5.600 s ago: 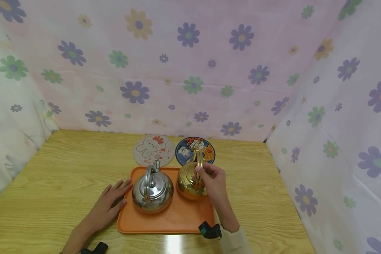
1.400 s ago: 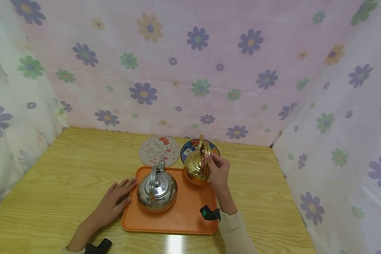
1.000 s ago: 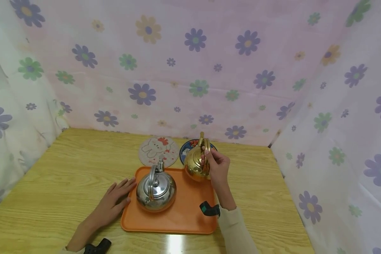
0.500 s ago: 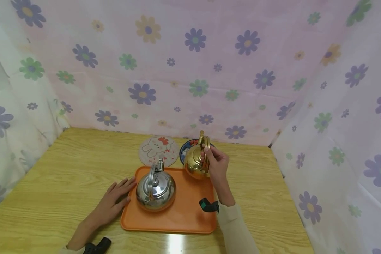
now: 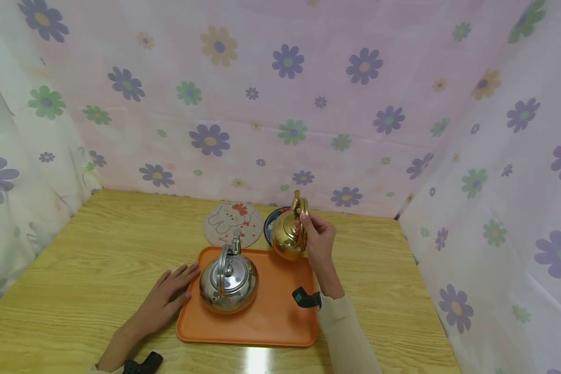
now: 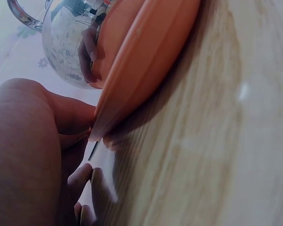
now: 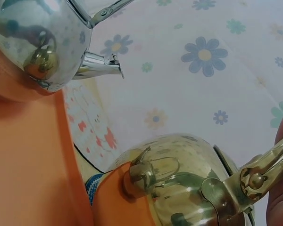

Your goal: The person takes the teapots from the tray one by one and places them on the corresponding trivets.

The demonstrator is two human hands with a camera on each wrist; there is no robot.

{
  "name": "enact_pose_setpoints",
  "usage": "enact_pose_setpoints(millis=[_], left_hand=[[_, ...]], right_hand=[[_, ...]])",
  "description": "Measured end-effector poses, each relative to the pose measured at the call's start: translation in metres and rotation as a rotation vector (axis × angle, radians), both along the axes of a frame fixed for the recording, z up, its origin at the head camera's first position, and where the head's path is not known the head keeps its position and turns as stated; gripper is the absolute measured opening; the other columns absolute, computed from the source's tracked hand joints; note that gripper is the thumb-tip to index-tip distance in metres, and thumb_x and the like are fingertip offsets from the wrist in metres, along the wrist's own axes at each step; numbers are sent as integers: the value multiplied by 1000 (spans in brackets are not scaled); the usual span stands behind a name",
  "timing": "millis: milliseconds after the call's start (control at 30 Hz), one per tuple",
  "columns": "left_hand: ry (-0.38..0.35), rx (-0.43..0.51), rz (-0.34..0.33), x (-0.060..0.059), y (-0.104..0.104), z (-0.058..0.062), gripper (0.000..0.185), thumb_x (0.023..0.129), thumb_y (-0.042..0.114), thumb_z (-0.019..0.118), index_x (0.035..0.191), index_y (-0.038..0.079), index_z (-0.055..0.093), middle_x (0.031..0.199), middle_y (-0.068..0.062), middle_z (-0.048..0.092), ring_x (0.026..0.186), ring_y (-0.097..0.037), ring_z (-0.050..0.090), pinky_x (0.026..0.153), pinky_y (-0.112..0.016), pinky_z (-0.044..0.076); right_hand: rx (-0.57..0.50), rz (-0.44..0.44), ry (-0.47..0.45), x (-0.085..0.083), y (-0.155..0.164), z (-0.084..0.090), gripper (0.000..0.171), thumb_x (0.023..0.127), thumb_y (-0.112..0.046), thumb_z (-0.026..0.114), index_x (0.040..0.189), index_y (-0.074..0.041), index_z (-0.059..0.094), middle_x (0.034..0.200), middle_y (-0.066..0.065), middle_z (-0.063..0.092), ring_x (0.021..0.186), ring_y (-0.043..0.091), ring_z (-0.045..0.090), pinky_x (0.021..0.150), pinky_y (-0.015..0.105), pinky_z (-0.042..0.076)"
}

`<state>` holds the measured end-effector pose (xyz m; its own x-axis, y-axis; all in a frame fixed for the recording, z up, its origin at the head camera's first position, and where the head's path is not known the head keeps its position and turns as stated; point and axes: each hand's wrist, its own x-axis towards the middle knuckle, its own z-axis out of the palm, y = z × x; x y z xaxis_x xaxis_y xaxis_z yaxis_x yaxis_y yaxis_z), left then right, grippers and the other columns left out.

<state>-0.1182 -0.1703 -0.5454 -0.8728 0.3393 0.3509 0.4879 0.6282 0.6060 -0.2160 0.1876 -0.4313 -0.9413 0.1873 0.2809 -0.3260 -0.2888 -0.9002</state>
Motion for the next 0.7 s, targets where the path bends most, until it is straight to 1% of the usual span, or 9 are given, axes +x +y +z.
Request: enact_pose_setpoints(millis=[100,233,400,567,700], left_hand=[[5,0,0,-1,0,-2,48,100,15,61,146,4,56,154,-13,50,143,-47,40,118,-63,17],[7,2,2,-1,0,-3,48,100,16,61,146,4,56,154,-13,50,143,-48,39,120,-59,15],[9,0,2,-1,0,-3,48,100,16,61,146,4,56,154,-13,50,142,-47,40,120,-58,15],[9,-4,5,-1,0,-2,48,100,15,61,146,4,56,154,-13,50,142,-47,40,120,-58,16],[-4,0,6,-1,0,-1,48,100,15,61,147,5,56,154,-11,50,143,-47,39,120,-58,15]], right_hand=[[-15,-2,-2,-2,-1,0,38,100,-2,60,120,30,55,75,2,75,56,9,65,57,23,58],[-4,-5,-16,-5,-1,0,38,101,-5,61,118,29,58,71,3,73,55,10,64,57,23,57],[16,-19,-31,-9,0,0,38,101,-6,61,117,29,59,70,3,72,55,10,65,57,24,58],[2,-12,-15,-13,1,-1,39,101,-4,61,121,28,57,74,4,74,56,9,65,58,23,58],[-2,-10,-10,-16,1,-3,37,100,-3,61,122,27,57,73,3,74,56,9,65,57,23,57]])
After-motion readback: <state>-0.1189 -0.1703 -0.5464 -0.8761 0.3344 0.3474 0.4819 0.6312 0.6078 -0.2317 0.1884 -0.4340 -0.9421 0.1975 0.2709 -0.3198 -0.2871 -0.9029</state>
